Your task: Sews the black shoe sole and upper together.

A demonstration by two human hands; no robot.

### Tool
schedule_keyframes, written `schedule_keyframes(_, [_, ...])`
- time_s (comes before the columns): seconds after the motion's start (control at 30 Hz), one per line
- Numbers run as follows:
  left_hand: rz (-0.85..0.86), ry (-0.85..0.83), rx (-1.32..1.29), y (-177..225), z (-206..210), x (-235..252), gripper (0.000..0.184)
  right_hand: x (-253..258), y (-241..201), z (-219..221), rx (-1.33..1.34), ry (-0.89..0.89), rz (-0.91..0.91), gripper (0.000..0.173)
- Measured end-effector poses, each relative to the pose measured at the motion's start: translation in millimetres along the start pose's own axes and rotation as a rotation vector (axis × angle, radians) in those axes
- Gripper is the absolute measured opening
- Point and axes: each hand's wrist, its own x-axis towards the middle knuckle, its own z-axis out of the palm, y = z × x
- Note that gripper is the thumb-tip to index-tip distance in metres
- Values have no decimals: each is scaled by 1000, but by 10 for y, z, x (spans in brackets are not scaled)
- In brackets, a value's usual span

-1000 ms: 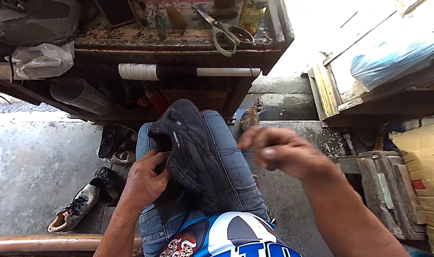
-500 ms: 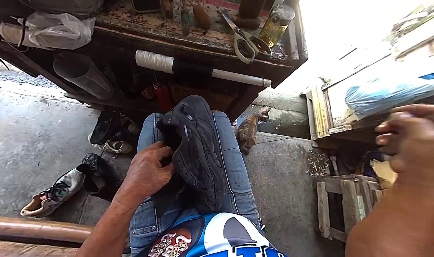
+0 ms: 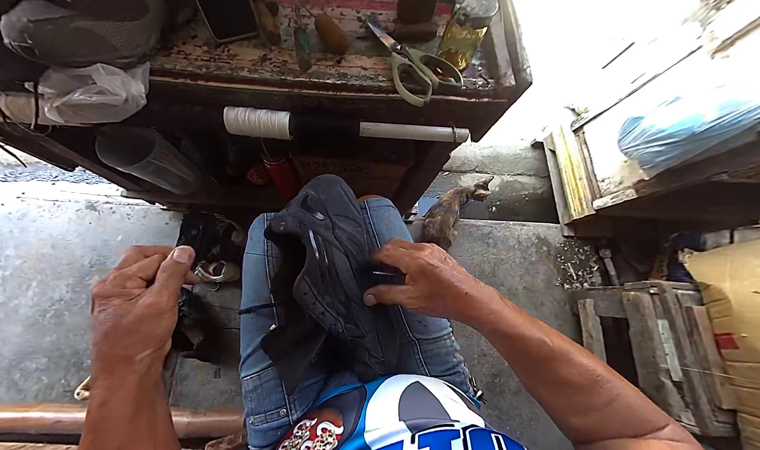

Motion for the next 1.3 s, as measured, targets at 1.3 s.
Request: schedule_keyframes(1.3, [-392, -494, -861, 817, 971, -420, 20, -333, 86, 158, 212, 242, -212, 37])
